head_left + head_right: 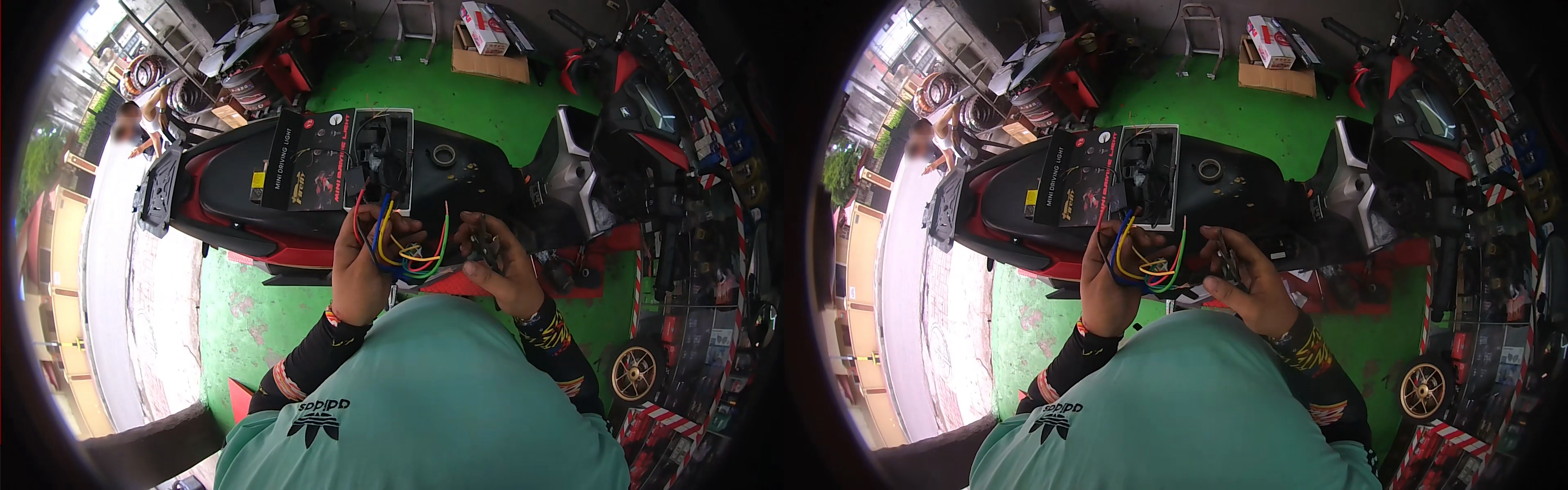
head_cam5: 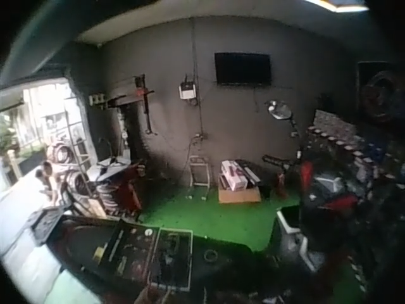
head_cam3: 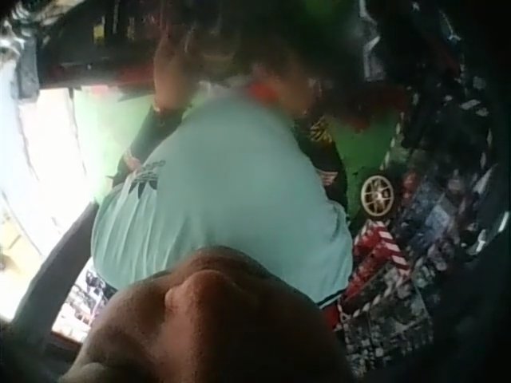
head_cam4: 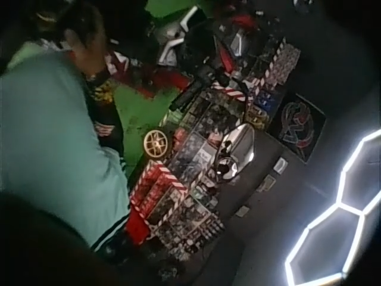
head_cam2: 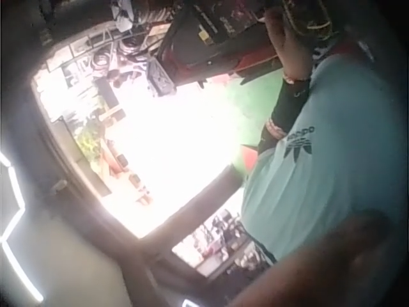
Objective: The person is repairing or modifying motorcycle wiring by stripping wire insulation and connecting wires together.
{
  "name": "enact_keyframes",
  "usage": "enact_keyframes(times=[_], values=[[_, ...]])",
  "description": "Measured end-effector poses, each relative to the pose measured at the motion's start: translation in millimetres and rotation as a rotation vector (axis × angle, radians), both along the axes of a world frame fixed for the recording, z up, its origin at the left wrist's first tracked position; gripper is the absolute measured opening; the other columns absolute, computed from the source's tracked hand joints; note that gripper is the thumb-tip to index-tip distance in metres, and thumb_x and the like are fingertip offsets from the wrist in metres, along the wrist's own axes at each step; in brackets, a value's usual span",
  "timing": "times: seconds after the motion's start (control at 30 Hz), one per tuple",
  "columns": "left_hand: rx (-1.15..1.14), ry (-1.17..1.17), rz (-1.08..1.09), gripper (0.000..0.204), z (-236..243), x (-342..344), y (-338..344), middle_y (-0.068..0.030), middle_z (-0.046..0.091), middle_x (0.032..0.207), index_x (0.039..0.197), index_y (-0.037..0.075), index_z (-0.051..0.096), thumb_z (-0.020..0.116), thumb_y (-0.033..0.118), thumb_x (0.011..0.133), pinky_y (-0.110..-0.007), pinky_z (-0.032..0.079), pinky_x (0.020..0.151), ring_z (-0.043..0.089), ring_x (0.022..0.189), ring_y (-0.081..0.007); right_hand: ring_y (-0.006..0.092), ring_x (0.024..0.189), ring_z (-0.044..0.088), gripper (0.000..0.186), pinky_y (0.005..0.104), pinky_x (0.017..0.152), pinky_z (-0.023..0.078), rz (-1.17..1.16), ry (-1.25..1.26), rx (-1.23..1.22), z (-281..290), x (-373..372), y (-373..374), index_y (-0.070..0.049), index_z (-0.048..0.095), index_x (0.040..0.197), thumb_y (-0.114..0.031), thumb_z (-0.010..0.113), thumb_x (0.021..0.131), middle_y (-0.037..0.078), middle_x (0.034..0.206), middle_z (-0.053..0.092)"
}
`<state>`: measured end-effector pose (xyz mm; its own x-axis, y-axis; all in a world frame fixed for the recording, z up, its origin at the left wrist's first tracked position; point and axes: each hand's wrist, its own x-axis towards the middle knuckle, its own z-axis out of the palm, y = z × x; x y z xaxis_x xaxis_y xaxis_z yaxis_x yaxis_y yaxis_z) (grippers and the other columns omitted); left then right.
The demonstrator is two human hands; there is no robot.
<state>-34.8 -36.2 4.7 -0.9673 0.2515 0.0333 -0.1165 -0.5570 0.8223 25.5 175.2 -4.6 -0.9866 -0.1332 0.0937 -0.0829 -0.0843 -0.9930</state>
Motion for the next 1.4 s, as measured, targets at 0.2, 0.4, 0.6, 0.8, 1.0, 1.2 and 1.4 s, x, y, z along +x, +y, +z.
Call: enact_keyframes(times=[0.2,0.4,0.6,0.8,1.0,1.2,1.4], values=[[-0.102,0.018,-0.035,0.018,0,5,2,-0.0167,0.065,0.107,0.12,-0.002,0.047,0.045,0.011,0.108,-0.04,0.057,0.095,0.068,0.106,-0.025,0.012,0.098,0.056,0.06,0.0309,0.092,0.046,-0.068,0.181,-0.179,7,3,-17,-0.004,0.045,0.142,-0.003,0.073,0.089,0.005,0.116,0.058],[-0.217,0.182,-0.06,0.014,-3,7,-4,-0.0185,0.066,0.097,0.12,0.0,0.038,0.037,0.01,0.11,-0.033,0.056,0.086,0.068,0.092,-0.021,0.0195,0.096,0.062,0.07,0.033,0.082,0.049,-0.208,0.539,0.325,23,-2,-10,-0.009,0.053,0.135,-0.003,0.084,0.073,0.009,0.106,0.063],[-0.234,0.151,-0.08,0.014,3,13,-4,-0.0171,0.066,0.093,0.123,0.002,0.035,0.033,0.007,0.11,-0.031,0.056,0.08,0.068,0.089,-0.0198,0.0267,0.091,0.066,0.069,0.0373,0.077,0.053,-0.018,0.446,0.424,35,-7,-12,-0.01,0.058,0.131,0.007,0.075,0.066,0.01,0.104,0.065],[-0.35,0.13,-0.186,0.014,2,13,-10,-0.0125,0.067,0.097,0.121,0.002,0.042,0.043,0.005,0.108,-0.029,0.056,0.08,0.068,0.088,-0.015,0.0313,0.092,0.066,0.067,0.0413,0.082,0.053,0.004,0.305,0.348,41,-7,-11,-0.009,0.057,0.13,0.01,0.069,0.068,0.011,0.103,0.064],[-0.356,0.047,-0.256,0.023,1,13,-7,-0.0055,0.071,0.098,0.118,-0.001,0.059,0.067,0.006,0.098,-0.024,0.054,0.077,0.066,0.088,-0.0087,0.0337,0.095,0.064,0.066,0.0426,0.086,0.051,0.007,0.439,0.561,55,-22,-8,-0.009,0.055,0.128,0.01,0.07,0.065,0.012,0.102,0.063],[-0.313,-0.043,-0.246,0.015,-1,10,-8,-0.0001,0.072,0.086,0.102,0.001,0.07,0.075,0.011,0.093,-0.02,0.049,0.074,0.063,0.081,-0.0042,0.0337,0.095,0.063,0.067,0.043,0.085,0.051,0.026,0.443,0.486,50,-25,-14,-0.009,0.055,0.127,0.008,0.07,0.065,0.012,0.102,0.062],[-0.207,-0.076,-0.1,0.018,-9,10,-15,-0.0014,0.071,0.089,0.104,0.001,0.071,0.077,0.013,0.092,-0.022,0.048,0.072,0.062,0.08,-0.0051,0.0341,0.099,0.061,0.059,0.0443,0.088,0.048,-0.101,0.45,0.599,50,-13,-9,-0.009,0.058,0.126,0.001,0.069,0.069,0.012,0.104,0.061]])
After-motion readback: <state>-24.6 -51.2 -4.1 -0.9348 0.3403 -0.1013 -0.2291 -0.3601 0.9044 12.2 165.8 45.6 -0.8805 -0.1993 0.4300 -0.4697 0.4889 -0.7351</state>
